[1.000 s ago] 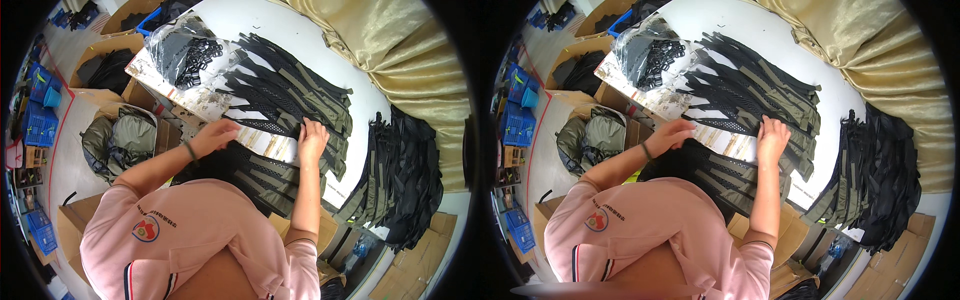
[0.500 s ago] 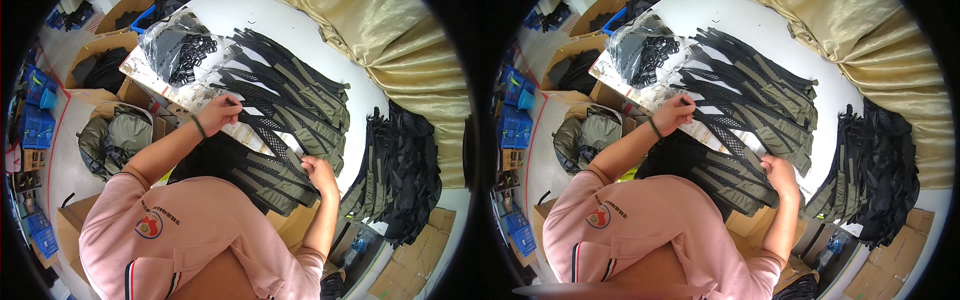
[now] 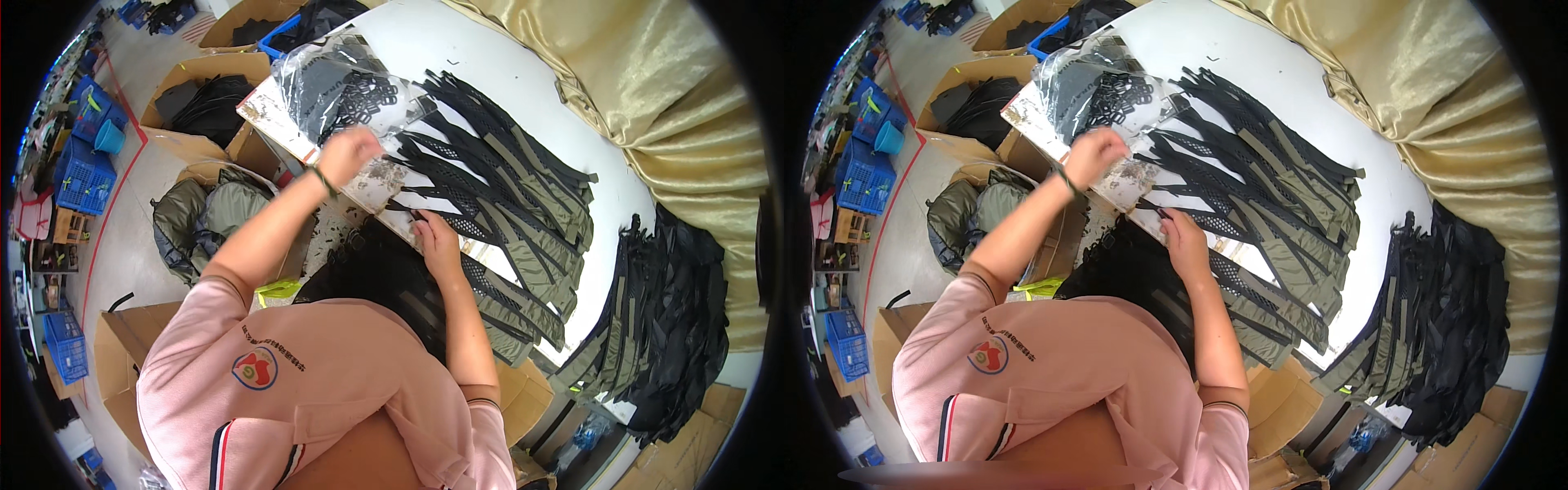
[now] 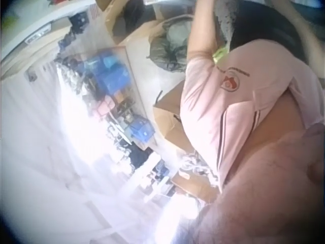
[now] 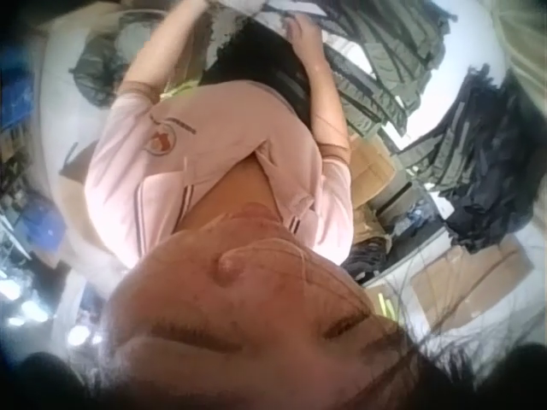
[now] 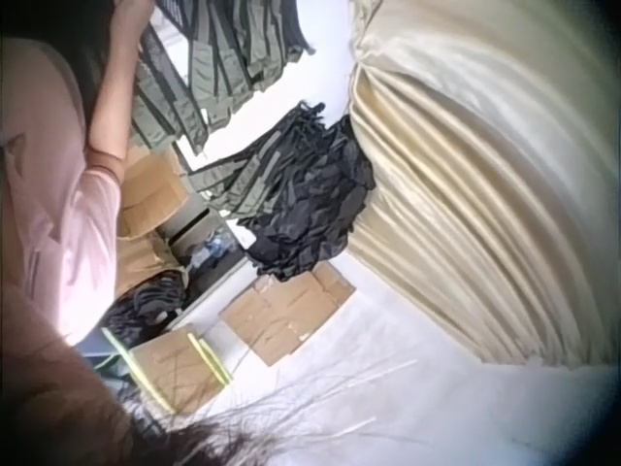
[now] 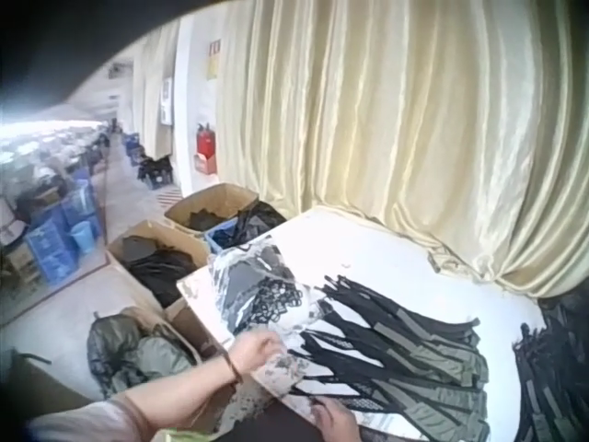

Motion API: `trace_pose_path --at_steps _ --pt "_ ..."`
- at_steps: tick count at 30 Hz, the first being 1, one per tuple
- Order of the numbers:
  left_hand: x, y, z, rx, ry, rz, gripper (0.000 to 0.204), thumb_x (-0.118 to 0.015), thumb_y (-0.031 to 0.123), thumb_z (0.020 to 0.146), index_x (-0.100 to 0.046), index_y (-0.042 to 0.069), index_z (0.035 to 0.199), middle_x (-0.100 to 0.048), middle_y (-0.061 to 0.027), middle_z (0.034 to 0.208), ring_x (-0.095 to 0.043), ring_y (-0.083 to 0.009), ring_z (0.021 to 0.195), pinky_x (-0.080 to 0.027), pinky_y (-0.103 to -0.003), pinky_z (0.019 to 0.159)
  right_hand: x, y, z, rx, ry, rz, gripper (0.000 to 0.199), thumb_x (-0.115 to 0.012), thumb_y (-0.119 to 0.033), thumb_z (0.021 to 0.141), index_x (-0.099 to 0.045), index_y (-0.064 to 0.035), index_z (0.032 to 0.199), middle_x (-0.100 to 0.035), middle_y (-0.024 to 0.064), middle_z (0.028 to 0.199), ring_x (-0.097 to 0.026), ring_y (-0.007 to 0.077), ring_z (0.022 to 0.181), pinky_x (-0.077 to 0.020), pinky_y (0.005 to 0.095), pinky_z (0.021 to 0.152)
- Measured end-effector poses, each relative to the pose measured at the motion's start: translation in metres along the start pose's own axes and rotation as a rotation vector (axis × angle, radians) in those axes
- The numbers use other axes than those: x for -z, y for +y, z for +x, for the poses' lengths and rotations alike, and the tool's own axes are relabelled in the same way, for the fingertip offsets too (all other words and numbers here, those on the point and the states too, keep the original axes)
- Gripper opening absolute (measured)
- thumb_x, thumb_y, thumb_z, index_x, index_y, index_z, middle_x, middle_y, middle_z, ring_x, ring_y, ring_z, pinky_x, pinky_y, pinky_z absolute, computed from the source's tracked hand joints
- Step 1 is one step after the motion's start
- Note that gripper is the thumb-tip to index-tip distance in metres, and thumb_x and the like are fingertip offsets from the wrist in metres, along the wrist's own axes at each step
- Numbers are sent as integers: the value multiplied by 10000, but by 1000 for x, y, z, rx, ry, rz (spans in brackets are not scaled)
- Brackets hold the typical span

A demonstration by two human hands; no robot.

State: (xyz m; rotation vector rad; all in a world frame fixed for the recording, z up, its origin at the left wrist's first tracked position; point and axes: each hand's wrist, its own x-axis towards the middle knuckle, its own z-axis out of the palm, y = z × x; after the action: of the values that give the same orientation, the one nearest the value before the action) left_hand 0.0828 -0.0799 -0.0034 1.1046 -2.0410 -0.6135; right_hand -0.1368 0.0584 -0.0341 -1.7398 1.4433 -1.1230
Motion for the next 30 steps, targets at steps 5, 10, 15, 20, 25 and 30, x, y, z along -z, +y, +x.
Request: trace_pose_path --at_steps 5,10,15,20,25,30 --pt "26 -72 38 122 -347 416 288 -699 32 708 -629 119 974 -577 -121 894 -586 -330 842 -469 -370 750 -9 0 -2 -4 -81 -110 208 -523 -94 890 -588 -40 1080 -633 123 845 -621 248 734 -482 315 667" --pt "23 -72 54 122 -544 534 292 -719 21 666 -611 122 918 -543 -140 940 -566 -344 938 -455 -388 783 -4 2 -1 -58 -92 -2 148 -579 -104 860 -628 -44 985 -626 125 851 -618 272 726 -476 319 649" --pt "27 -61 58 -10 -434 475 239 -722 23 653 -536 73 795 -524 -128 864 -560 -341 877 -448 -397 731 0 14 1 -105 -72 20 128 -602 -80 845 -647 -11 944 -584 122 757 -576 239 652 -446 297 605" --pt "15 -21 36 393 -275 -482 146 -656 45 795 -512 56 815 -597 -116 838 -634 -250 728 -510 -359 622 16 -15 6 -90 -67 -18 155 -612 -41 831 -655 -4 975 -581 106 734 -562 188 621 -436 271 583" --pt "-14 59 -18 830 -302 -1310 72 -596 129 867 -554 80 899 -619 -64 837 -646 -210 720 -533 -301 656 18 -28 7 -292 75 400 131 -620 -42 849 -652 20 959 -639 40 791 -567 78 629 -453 207 585" --pt "-49 56 -48 803 -464 -1759 129 -549 220 905 -590 98 916 -619 -17 839 -570 -145 735 -448 -289 671 25 -28 0 -348 60 643 146 -610 -43 867 -625 32 991 -640 33 798 -583 78 687 -462 197 636"
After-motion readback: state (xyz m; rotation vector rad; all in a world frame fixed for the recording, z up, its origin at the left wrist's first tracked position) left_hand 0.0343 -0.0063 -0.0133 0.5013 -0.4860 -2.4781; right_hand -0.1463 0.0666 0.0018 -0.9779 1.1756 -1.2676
